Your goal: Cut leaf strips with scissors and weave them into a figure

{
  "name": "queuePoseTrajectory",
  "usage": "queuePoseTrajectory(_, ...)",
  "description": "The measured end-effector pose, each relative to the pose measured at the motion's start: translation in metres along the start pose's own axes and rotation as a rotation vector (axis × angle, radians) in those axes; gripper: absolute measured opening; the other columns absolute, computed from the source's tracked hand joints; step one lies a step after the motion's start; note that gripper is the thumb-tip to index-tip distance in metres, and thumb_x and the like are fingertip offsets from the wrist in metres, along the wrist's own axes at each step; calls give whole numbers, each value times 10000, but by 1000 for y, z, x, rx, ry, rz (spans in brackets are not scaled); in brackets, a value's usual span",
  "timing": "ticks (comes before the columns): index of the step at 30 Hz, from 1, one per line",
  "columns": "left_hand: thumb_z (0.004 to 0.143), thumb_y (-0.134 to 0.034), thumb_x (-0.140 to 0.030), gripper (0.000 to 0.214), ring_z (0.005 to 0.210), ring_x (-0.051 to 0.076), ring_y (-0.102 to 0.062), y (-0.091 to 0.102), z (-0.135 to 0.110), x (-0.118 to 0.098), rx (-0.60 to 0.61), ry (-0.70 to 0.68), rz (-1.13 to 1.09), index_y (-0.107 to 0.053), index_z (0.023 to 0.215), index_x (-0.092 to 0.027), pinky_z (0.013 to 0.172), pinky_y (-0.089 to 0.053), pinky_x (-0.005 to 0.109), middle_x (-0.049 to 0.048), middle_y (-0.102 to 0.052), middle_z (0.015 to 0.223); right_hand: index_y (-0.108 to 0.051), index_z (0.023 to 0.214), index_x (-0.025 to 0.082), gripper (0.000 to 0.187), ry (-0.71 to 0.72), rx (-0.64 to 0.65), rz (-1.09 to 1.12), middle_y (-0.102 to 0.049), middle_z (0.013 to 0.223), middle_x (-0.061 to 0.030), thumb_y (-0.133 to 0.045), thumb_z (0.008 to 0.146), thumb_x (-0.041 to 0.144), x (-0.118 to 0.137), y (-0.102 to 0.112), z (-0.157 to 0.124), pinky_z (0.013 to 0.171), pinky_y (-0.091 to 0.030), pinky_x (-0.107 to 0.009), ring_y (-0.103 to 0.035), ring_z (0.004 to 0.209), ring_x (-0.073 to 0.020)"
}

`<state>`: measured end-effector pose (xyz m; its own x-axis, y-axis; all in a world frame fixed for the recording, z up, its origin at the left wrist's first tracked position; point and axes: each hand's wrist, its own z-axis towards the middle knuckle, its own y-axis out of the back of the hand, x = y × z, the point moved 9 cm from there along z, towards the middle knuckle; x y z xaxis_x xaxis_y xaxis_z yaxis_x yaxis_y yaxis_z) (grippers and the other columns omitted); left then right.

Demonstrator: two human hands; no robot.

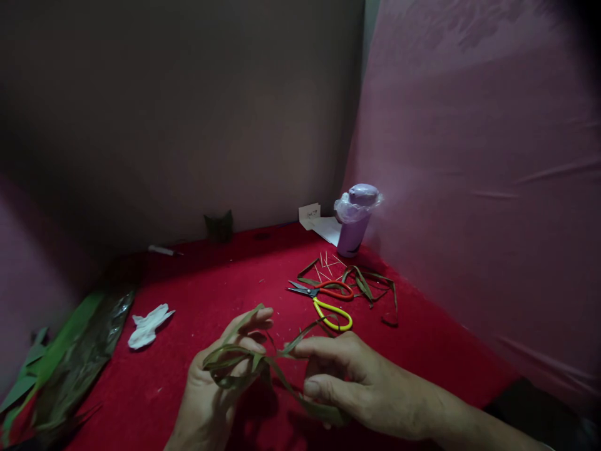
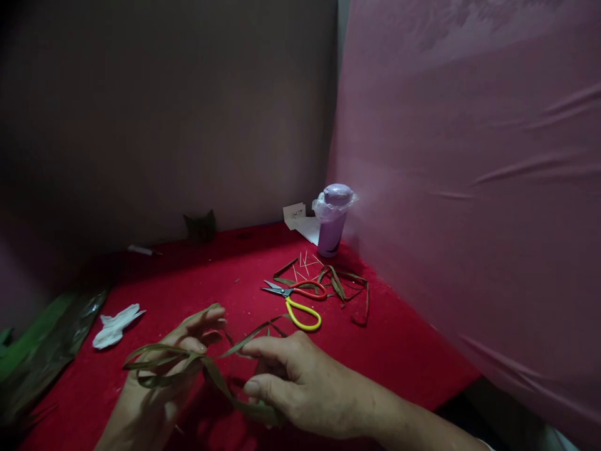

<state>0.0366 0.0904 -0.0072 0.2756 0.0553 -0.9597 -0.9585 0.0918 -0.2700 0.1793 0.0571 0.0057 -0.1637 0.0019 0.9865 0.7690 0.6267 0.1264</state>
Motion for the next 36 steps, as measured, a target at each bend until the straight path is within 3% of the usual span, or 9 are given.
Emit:
queuePoseTrajectory(5,717,-659,-190,96,1019,258,-566,-2,0,-3,14,-29,-11,-703,632,-195,730,-513,270,79,-616,1171,-673,921,128,186,23,7,-200,-553,651,24,-512,828,125,10,5,-6,564,-392,-156,-472,585,-62)
queuePoseTrajectory(12,628,-737,-214,71,995,270,-585,-1,-2,-13,-61,-22,-2,-692,579,-189,714,-515,274,86,-636,1139,-681,960,118,198,102,245,-376,-609,690,-5,-552,815,158,16,0,-18,580,-413,-155,-533,603,-81)
queuePoseTrajectory(16,616,-752,-211,71,1016,259,-579,2,0,-14,-75,-32,-8,-689,587,-195,798,-497,297,70,-637,1131,-665,981,143,252,144,276,-517,-645,746,-8,-557,763,77,22,-1,-23,608,-415,-155,-552,639,-89)
queuePoseTrajectory(21,605,-759,-208,65,1026,263,-575,5,1,-14,-75,-49,-26,-699,625,-199,788,-502,303,69,-619,1159,-633,1016,190,221,89,35,-676,-665,782,-7,-543,818,150,28,17,-23,656,-404,-178,-558,670,-97)
queuePoseTrajectory(27,620,-752,-223,70,1012,258,-578,3,-1,-14,-81,-50,-16,-692,619,-187,791,-498,300,76,-620,1162,-563,734,174,132,78,-201,-688,-539,593,48,-542,850,233,24,36,-24,525,-326,-178,-438,527,-67)
queuePoseTrajectory(36,629,-745,-188,43,1018,261,-564,1,0,-17,-55,-70,-30,-703,640,-195,798,-495,315,74,-613,1160,-535,731,188,174,-32,-408,-667,-577,634,22,-545,848,315,14,53,-20,544,-337,-222,-478,563,-101)
